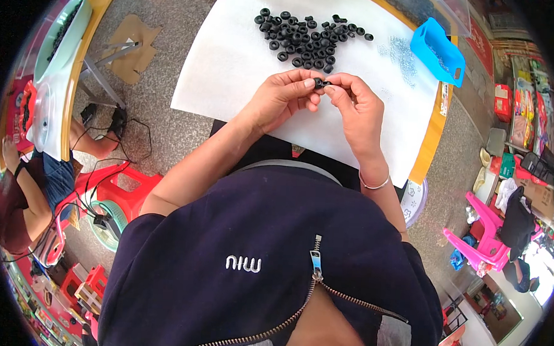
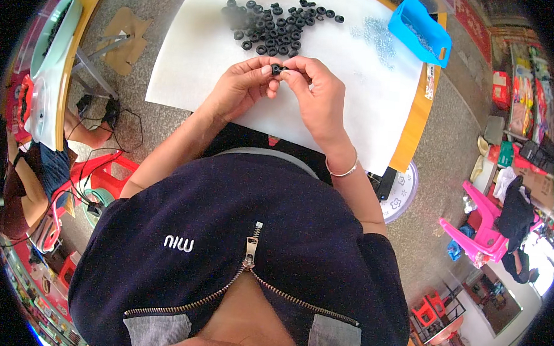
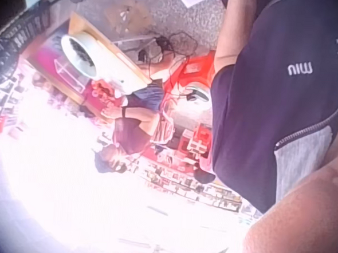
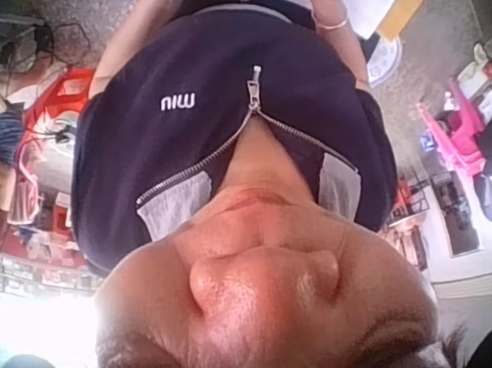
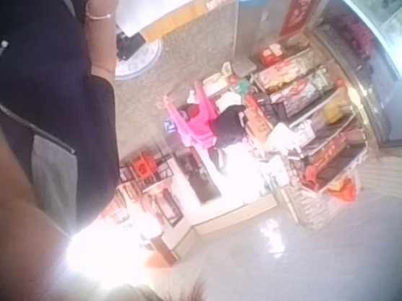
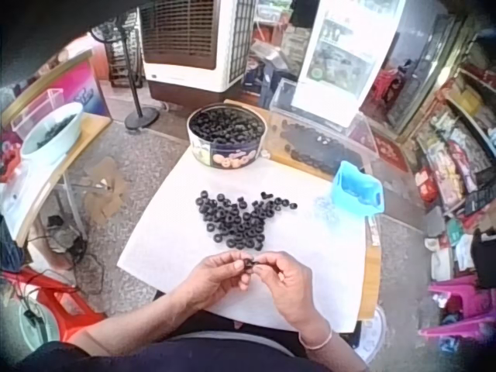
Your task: The recorder is assembling small black rubber rings into plastic fittings on a white workspace.
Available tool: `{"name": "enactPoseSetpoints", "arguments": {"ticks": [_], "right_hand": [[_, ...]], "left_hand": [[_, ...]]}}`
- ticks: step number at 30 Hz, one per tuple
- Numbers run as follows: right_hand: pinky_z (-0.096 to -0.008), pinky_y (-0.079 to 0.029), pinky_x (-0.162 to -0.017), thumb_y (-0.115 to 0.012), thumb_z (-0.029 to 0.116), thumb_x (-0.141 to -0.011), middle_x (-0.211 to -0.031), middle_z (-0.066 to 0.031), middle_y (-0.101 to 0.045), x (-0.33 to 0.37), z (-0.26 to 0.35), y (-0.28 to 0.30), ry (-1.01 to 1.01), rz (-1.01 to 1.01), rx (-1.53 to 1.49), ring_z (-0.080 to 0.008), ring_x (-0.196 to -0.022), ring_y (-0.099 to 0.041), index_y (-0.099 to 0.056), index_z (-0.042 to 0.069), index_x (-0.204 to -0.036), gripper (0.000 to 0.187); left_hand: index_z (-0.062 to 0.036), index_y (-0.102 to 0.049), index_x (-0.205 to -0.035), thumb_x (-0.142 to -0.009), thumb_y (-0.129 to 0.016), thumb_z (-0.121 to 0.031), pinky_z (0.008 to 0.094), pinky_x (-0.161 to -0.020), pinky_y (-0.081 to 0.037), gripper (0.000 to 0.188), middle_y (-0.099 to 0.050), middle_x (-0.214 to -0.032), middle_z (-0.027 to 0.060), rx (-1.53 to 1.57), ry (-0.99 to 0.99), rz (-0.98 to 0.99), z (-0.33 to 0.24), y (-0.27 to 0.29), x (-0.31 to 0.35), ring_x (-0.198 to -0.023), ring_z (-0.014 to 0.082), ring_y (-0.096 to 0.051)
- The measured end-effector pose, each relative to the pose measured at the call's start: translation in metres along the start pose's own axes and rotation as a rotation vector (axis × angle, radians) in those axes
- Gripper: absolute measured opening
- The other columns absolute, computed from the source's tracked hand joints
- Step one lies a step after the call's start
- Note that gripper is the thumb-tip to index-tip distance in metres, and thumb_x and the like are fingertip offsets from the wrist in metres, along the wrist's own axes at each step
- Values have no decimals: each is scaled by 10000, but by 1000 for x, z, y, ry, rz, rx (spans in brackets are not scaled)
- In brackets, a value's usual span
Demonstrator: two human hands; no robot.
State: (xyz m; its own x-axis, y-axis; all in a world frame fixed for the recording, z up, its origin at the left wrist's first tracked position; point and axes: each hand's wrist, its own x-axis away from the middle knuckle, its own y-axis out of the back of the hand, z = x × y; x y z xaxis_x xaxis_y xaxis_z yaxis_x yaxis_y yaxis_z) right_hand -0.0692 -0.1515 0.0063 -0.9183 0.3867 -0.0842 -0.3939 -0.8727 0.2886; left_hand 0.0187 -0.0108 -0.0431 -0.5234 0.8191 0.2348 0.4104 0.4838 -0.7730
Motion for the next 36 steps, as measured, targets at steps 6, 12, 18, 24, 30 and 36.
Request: {"name": "enactPoseSetpoints", "arguments": {"ticks": [6,12,18,24,30,36], "right_hand": [[-252,-496,-650,-611,13,-839,-843,-87,-648,0,1,-1,186,-22,165,-145,-739,-647,-632,0,-945,109],[-254,-493,-645,-617,8,-833,-838,-85,-645,0,4,0,218,-58,226,-146,-733,-636,-631,4,-948,116],[-254,-491,-645,-618,9,-834,-844,-86,-644,-1,4,2,205,-45,202,-145,-731,-633,-631,7,-952,119],[-263,-490,-641,-607,11,-840,-840,-87,-636,-1,0,-4,218,-28,178,-159,-728,-632,-627,7,-952,114],[-277,-489,-638,-597,3,-839,-827,-93,-626,-3,-4,-4,227,-3,173,-178,-733,-628,-615,4,-938,101],[-332,-493,-621,-578,-21,-813,-832,-123,-601,-7,-7,1,425,65,357,-257,-736,-614,-591,12,-959,150]], "left_hand": [[20,-585,-1089,-927,-535,-108,255,-699,-520,212,-634,-880,74,-19,11,-9,0,-1,0,-711,131,-613],[20,-592,-1078,-921,-547,-109,260,-691,-525,208,-640,-885,85,-10,10,-21,-1,-1,1,-706,134,-622],[21,-592,-1077,-918,-550,-104,259,-694,-526,207,-642,-889,90,-8,9,-26,-2,-2,1,-710,138,-624],[19,-591,-1079,-920,-548,-108,263,-700,-526,208,-642,-878,88,-19,16,-19,-3,-3,2,-711,134,-624],[28,-587,-1075,-930,-528,-103,261,-712,-523,204,-642,-864,83,-45,-1,-2,0,-1,1,-713,131,-619],[33,-565,-1121,-923,-536,-106,253,-690,-519,243,-648,-915,93,-90,-8,-19,2,-2,2,-716,135,-613]]}}
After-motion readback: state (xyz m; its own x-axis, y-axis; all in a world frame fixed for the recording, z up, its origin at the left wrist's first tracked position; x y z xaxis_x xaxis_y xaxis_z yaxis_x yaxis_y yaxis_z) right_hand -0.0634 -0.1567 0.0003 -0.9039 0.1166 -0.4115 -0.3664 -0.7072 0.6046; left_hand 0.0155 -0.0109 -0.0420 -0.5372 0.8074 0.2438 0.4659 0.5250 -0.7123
